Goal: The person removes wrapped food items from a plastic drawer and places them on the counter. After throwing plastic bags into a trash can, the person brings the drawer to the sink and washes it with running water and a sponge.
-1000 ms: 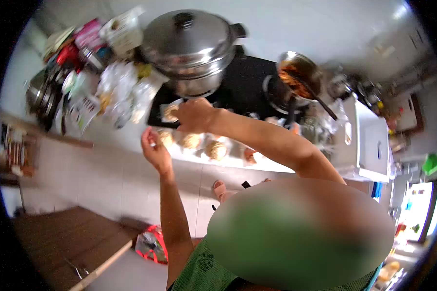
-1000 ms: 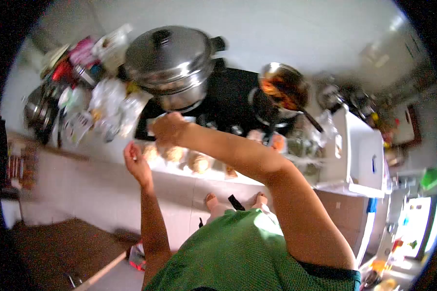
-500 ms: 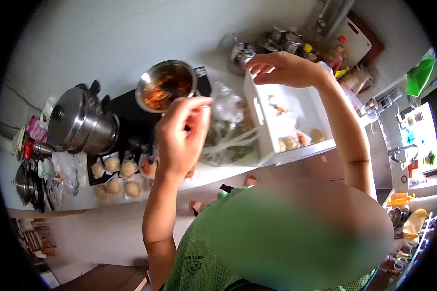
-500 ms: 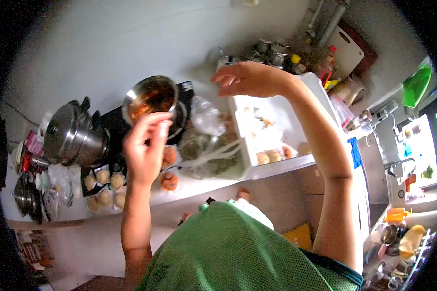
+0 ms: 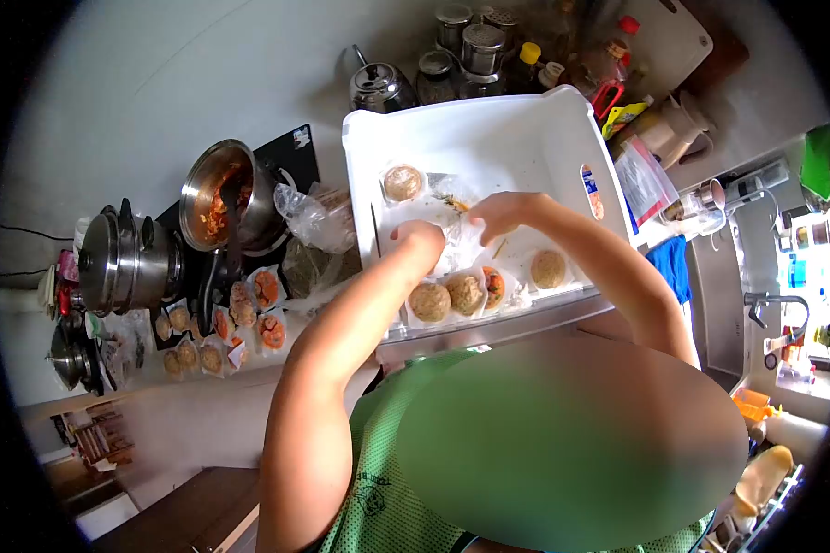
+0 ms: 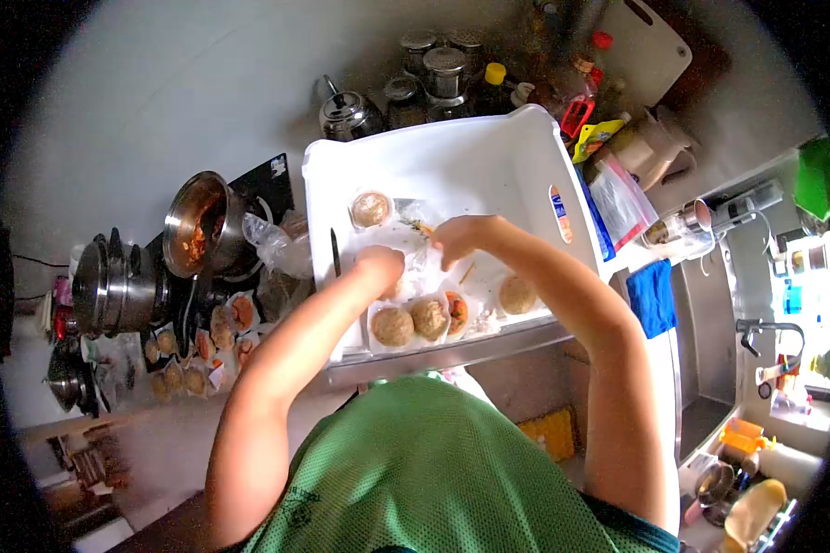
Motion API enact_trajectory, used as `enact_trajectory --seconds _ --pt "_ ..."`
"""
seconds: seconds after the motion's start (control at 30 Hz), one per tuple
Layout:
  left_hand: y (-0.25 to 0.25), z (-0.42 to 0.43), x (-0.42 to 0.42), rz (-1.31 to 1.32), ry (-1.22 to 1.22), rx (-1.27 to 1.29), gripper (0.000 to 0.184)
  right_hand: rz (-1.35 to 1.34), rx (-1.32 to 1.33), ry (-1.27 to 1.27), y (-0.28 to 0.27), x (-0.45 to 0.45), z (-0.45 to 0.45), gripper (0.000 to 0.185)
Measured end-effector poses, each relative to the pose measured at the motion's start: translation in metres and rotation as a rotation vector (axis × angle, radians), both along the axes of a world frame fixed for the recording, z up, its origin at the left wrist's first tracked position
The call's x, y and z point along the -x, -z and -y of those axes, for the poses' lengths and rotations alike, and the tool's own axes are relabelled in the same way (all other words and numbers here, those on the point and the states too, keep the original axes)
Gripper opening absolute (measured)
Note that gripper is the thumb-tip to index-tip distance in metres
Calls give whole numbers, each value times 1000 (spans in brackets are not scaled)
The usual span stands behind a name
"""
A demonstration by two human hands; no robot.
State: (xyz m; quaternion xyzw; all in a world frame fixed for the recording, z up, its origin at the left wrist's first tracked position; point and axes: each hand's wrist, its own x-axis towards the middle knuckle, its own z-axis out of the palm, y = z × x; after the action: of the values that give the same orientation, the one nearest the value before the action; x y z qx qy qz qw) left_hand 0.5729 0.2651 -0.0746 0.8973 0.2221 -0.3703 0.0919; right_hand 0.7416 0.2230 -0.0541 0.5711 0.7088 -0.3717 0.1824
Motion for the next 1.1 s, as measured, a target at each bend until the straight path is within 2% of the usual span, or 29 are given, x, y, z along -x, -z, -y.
enact_trajectory --seconds 0.03,0.07,0.13,0.17,0.23,0.27,0.3,0.33,0.37,0.43,0.57,0.6,0.67,0.73,0.77,0.83,0.9,0.93,0.97,1.0,1.07,1.1 --pt "-2 3 -3 -36 -7 -68 31 -15 -26 -15 4 3 -5 50" --pt "-6 3 -11 -117 -14 -69 46 -22 -24 -19 11 4 -12 50" --pt "9 2 -17 -162 -24 -65 53 -87 -387 99 34 9 -30 42" --pt "17 1 -17 -200 -31 -66 59 -98 -385 88 44 13 -43 42" --pt "20 7 -13 -164 -71 -112 61 -199 -599 77 61 23 -70 38" --pt "21 7 -11 -117 -98 -164 62 -209 -603 63 67 29 -79 38" --pt "15 6 -8 -125 -111 -165 62 -234 -778 62 73 37 -84 36" --pt "8 6 -4 -14 -96 -155 61 -258 -952 62 79 42 -87 35" --pt "2 4 0 99 -82 -148 60 -269 -952 51 88 45 -92 35" --pt "-14 3 7 159 -90 -127 59 -303 -1041 -15 99 52 -99 39" --pt "-31 8 21 388 -14 -178 59 -251 -898 42 109 57 -109 34" --pt "-36 8 23 464 -50 -203 57 -308 -864 64 129 56 -120 32" --pt "-58 6 28 552 -82 -174 54 -363 -830 81 127 54 -119 30" --pt "-88 5 32 719 -166 -123 52 -309 -994 -18 79 48 -99 30" --pt "-95 2 38 723 -168 -123 52 -306 -993 -22 69 44 -99 30" --pt "-111 -4 56 851 -325 -13 58 -289 -874 -114 60 33 -99 43" --pt "-139 -9 73 1083 -605 234 60 -232 -1414 -340 61 9 -82 59" --pt "-134 -16 83 1279 -465 4 64 -425 -862 25 37 5 -78 61" --pt "-141 -18 93 1279 -517 -46 70 -569 -285 363 16 2 -75 64" --pt "-153 -19 100 1330 -523 -41 74 -559 -291 355 4 -2 -73 64" --pt "-173 -22 118 1432 -523 -89 76 -905 -151 542 -19 -6 -70 66" --pt "-183 -21 132 1486 -538 -52 75 -963 -200 518 -42 -3 -69 67"
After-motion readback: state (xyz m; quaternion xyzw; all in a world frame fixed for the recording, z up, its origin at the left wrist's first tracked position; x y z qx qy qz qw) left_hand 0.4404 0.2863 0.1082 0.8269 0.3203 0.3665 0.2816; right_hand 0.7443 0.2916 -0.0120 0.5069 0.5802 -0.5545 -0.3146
